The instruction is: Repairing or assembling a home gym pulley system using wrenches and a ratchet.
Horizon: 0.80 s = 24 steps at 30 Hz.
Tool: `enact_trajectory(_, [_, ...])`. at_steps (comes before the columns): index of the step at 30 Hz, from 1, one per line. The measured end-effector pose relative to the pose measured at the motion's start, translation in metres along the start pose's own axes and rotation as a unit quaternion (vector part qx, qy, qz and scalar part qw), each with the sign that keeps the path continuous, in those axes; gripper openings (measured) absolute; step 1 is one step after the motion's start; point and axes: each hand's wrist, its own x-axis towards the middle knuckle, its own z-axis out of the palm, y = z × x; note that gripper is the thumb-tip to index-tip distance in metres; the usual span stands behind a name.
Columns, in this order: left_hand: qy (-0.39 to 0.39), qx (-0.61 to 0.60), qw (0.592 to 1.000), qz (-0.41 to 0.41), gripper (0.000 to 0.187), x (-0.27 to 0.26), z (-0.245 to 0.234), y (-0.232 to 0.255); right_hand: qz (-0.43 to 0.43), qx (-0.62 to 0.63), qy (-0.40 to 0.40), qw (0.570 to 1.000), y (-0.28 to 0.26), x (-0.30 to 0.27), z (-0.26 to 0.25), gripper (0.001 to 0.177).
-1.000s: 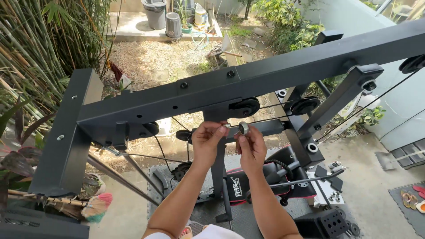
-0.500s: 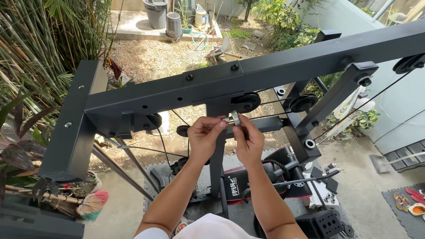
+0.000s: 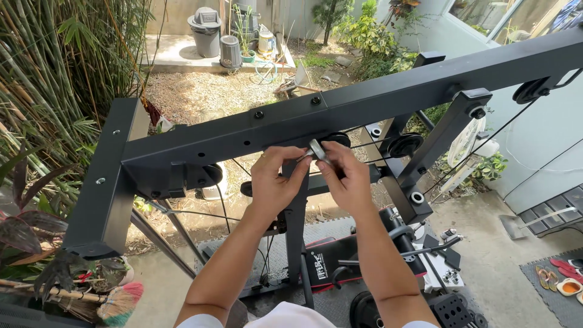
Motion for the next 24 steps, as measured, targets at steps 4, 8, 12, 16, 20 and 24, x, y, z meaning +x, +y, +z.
enact_trajectory(4, [-0.028,0.103,0.992,0.063,0.027,0.056,-0.01,0.028,-0.094,-0.148,-0.023,0.984,-0.049,0.056,-0.026,0.032])
enact_trajectory(8, [-0.138,0.081,0.987,0.027,0.038,0.104,-0.003,0.017,-0.221,-0.375,-0.024,0.9,-0.053,0.099,-0.037,0.031])
enact_trajectory(12, [-0.194,0.037,0.98,-0.037,0.041,0.126,0.014,-0.022,-0.259,-0.463,-0.005,0.848,-0.04,0.123,-0.041,0.032])
enact_trajectory(16, [-0.187,0.033,0.981,-0.047,0.042,0.133,0.019,-0.03,-0.259,-0.475,-0.01,0.841,-0.036,0.133,-0.041,0.034])
enact_trajectory(20, [-0.165,0.024,0.984,-0.056,0.041,0.136,0.023,-0.034,-0.261,-0.475,-0.009,0.84,-0.033,0.142,-0.04,0.034])
enact_trajectory(24, [-0.156,0.014,0.986,-0.056,0.04,0.134,0.025,-0.041,-0.266,-0.487,-0.018,0.832,-0.033,0.145,-0.042,0.035])
